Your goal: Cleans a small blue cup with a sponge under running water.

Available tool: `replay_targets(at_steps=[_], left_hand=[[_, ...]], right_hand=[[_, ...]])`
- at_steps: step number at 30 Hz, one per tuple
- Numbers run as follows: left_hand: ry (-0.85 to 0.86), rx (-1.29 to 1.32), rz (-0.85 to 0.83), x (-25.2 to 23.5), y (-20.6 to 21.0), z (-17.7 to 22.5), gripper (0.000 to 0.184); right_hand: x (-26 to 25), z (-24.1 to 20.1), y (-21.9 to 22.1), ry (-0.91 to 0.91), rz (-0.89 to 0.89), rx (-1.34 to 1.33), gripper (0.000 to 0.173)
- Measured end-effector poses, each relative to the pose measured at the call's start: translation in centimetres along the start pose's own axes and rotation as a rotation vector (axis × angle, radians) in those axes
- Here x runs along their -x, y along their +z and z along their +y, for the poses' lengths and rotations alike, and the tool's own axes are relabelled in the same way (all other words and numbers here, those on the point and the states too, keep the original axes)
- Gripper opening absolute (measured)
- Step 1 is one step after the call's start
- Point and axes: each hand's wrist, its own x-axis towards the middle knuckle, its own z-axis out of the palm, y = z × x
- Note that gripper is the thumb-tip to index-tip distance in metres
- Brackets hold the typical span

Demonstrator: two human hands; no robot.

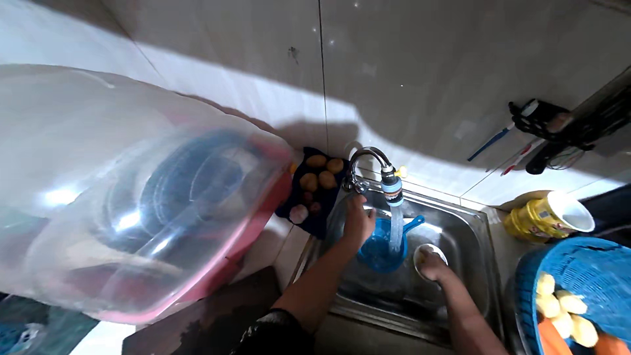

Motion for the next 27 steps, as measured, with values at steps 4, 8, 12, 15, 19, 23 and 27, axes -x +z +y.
replay_targets(at_steps=[4,8,12,15,19,23,27], left_hand=[[-0.157,-0.362,-0.554,2.1,3.4,-3.9,0.077],[-0.213,-0.284,-0.628,2.9,3.9,-3.9,0.089],[-0.24,-0.026,-0.743,3.8,3.5,-2.7,0.081],[-0.282,0.205,-0.737,4.5,1.5,-1.3,0.087],[-0.438,0.789,-0.784,5.0,-2.6,1.9,0.098],[-0.338,1.05,-0.798,6.0,-2.1,2.9,0.104],[-0.322,1.26,-0.825,7.0,-2.6,4.3,0.086]], right_hand=[[3.8,-5.6,-5.1,0.053,-0.004,0.095,0.055],[4.3,-12.2,-5.4,-0.104,0.227,-0.201,0.021],[3.1,-16.7,-3.0,-0.041,0.115,-0.303,0.031],[1.0,-17.5,0.0,-0.171,0.38,-0.256,0.035],[2.0,-19.3,-3.0,-0.292,0.533,-0.435,0.04],[2.3,-19.7,-5.7,-0.41,0.524,-0.581,0.025],[3.4,-19.6,-6.3,-0.365,0.442,-0.626,0.019]])
